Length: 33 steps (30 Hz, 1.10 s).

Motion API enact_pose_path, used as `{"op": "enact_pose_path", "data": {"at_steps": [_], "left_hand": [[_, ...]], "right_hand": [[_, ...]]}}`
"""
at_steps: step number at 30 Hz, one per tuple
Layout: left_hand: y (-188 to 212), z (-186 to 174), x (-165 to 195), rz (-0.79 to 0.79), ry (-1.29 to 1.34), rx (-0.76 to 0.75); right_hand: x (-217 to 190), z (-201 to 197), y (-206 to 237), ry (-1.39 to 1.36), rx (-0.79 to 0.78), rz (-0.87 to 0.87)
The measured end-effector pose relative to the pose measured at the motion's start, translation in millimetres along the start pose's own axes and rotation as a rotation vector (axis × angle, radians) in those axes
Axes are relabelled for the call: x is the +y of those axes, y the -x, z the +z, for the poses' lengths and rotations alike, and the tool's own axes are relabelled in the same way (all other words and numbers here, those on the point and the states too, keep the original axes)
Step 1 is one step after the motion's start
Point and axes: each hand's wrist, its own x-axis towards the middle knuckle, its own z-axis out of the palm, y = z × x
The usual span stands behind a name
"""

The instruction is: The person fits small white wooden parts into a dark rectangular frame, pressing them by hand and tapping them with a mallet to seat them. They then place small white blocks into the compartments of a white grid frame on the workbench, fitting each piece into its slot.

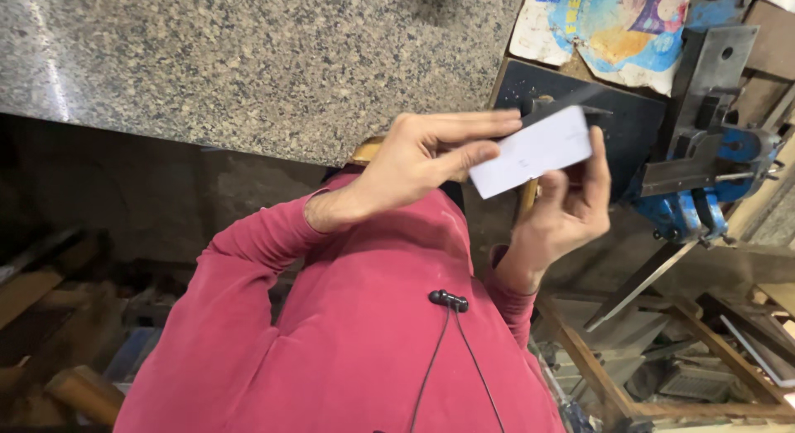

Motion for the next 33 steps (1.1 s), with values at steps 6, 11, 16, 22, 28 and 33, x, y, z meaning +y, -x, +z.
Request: {"op": "enact_pose_path", "data": {"at_steps": [6,11,16,22,28,33], "left_hand": [[6.5,11.6,-14.2,0.041,0.206,-0.052],[7.8,18.8,-27.2,-0.026,0.197,0.000],[4.8,18.3,-28.0,0.008,0.264,-0.001],[8.2,12.8,-23.4,0.045,0.010,0.000],[-6.7,3.7,-22.4,0.045,0.173,-0.081],[-18.2,-11.6,-0.9,0.356,-0.242,-0.163]], "right_hand": [[-28.1,2.1,5.1,-0.066,-0.296,0.129],[-36.9,7.2,2.4,0.042,-0.315,0.328],[-40.1,8.0,4.3,0.343,-0.400,0.217],[-47.9,8.2,5.7,0.708,-0.423,-0.048],[-48.4,6.0,0.8,0.743,-0.431,-0.062],[-49.4,-6.7,-5.1,0.713,-0.446,-0.092]]}}
